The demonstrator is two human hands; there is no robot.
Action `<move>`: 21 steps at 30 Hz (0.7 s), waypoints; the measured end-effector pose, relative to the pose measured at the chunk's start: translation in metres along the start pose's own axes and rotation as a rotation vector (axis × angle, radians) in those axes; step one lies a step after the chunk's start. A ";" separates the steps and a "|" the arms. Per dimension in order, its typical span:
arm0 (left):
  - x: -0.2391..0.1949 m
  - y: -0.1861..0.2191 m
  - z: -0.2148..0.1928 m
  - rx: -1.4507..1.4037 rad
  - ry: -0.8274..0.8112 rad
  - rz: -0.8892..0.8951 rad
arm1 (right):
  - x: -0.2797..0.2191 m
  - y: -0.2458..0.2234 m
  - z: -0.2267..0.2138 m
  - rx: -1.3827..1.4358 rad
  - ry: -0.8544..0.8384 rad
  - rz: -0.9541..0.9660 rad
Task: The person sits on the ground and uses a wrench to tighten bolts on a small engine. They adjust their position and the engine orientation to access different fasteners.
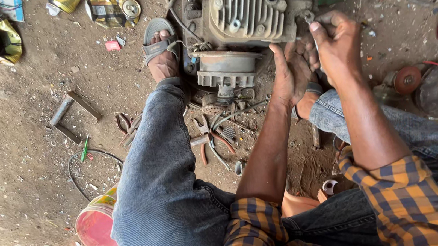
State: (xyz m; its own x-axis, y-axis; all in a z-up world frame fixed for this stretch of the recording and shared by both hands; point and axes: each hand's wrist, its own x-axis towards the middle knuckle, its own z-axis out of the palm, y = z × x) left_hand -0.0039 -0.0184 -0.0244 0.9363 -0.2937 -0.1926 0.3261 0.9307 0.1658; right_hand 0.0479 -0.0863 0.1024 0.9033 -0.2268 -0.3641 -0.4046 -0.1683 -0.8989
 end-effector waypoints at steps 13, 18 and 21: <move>0.001 0.007 0.015 0.021 0.278 -0.178 | 0.016 0.039 0.003 0.073 0.035 -0.157; -0.001 0.009 0.019 0.014 0.295 -0.181 | 0.014 0.037 0.008 0.202 0.069 -0.105; -0.002 0.006 0.013 0.011 0.234 -0.135 | 0.012 0.031 0.012 0.197 0.083 -0.112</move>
State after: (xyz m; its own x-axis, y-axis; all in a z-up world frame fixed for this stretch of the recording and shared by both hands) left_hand -0.0015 -0.0150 -0.0105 0.8292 -0.3554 -0.4315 0.4483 0.8838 0.1335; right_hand 0.0479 -0.0827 0.0669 0.9230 -0.2963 -0.2454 -0.2594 -0.0082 -0.9657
